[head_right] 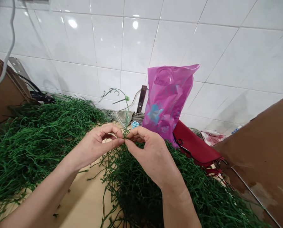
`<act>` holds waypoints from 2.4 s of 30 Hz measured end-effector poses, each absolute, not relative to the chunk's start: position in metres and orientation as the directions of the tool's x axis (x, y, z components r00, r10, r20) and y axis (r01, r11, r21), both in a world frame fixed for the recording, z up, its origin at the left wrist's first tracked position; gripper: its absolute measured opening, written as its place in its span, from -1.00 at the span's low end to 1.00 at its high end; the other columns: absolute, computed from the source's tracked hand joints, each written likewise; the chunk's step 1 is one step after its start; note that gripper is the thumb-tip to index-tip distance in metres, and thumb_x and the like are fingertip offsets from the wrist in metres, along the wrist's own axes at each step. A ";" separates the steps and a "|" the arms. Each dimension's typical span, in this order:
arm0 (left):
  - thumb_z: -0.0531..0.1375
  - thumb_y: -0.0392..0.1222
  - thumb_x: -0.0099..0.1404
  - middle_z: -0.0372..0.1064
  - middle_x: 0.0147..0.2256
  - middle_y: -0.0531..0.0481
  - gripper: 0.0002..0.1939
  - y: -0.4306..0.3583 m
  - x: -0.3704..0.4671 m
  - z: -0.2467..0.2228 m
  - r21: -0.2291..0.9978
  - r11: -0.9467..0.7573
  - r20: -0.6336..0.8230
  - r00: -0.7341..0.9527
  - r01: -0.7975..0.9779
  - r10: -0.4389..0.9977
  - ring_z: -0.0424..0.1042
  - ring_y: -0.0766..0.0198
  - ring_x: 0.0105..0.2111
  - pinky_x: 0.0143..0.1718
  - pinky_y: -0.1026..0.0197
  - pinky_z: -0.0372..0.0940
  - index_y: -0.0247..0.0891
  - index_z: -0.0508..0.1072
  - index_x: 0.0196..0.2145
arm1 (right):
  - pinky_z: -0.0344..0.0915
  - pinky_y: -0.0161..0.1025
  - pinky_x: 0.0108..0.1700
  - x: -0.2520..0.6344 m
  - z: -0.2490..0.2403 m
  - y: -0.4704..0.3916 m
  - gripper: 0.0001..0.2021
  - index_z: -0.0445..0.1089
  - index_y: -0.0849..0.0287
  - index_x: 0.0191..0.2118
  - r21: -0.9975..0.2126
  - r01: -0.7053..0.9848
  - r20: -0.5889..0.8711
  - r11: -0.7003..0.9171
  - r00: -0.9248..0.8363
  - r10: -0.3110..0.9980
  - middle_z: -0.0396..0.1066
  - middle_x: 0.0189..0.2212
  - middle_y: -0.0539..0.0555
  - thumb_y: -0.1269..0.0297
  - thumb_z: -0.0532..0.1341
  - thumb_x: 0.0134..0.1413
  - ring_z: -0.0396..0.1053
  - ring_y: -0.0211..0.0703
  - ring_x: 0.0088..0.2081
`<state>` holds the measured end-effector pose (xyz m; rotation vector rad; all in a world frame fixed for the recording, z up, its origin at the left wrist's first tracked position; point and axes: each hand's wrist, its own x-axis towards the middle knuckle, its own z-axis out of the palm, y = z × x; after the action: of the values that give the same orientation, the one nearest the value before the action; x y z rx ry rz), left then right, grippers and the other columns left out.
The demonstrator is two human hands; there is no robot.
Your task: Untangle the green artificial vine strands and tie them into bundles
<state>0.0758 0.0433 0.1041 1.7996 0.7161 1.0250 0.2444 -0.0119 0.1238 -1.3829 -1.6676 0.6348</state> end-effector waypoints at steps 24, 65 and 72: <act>0.15 -0.16 0.37 0.16 -0.50 0.15 -0.80 0.043 0.076 0.101 0.881 -0.448 0.320 0.510 0.148 0.798 0.12 0.37 -0.46 -0.43 0.29 0.03 -0.26 0.34 -0.41 | 0.10 -0.23 -0.34 0.234 0.117 -0.019 -0.78 0.29 0.12 -0.37 -0.516 0.831 0.291 0.208 -0.059 0.955 0.38 -0.44 0.00 0.32 0.02 0.33 0.24 -0.18 -0.42; 0.25 -0.18 0.33 0.38 -0.47 0.08 -0.86 0.035 0.074 0.107 0.800 -0.590 0.531 0.333 0.104 0.779 0.33 0.33 -0.44 -0.34 0.29 0.21 -0.23 0.52 -0.39 | 0.32 -0.20 -0.03 0.241 0.120 -0.010 -0.72 0.52 0.14 -0.24 -0.917 0.330 0.172 0.225 -0.182 0.968 0.53 -0.26 0.03 0.06 0.17 0.27 0.42 -0.11 -0.13; 0.31 -0.13 0.26 0.42 -0.42 0.04 -0.86 0.037 0.077 0.104 0.865 -0.501 0.464 0.355 0.017 0.812 0.34 0.30 -0.37 -0.33 0.29 0.22 -0.24 0.54 -0.38 | 0.30 -0.25 -0.18 0.237 0.113 -0.006 -0.79 0.43 0.17 -0.30 -0.956 0.248 0.112 0.155 -0.179 0.977 0.45 -0.37 0.00 0.12 0.26 0.16 0.38 -0.19 -0.26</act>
<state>0.0766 0.0370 0.1044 1.8048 0.7297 1.2316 0.2373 -0.0062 0.1129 -1.2127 -1.5878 1.0883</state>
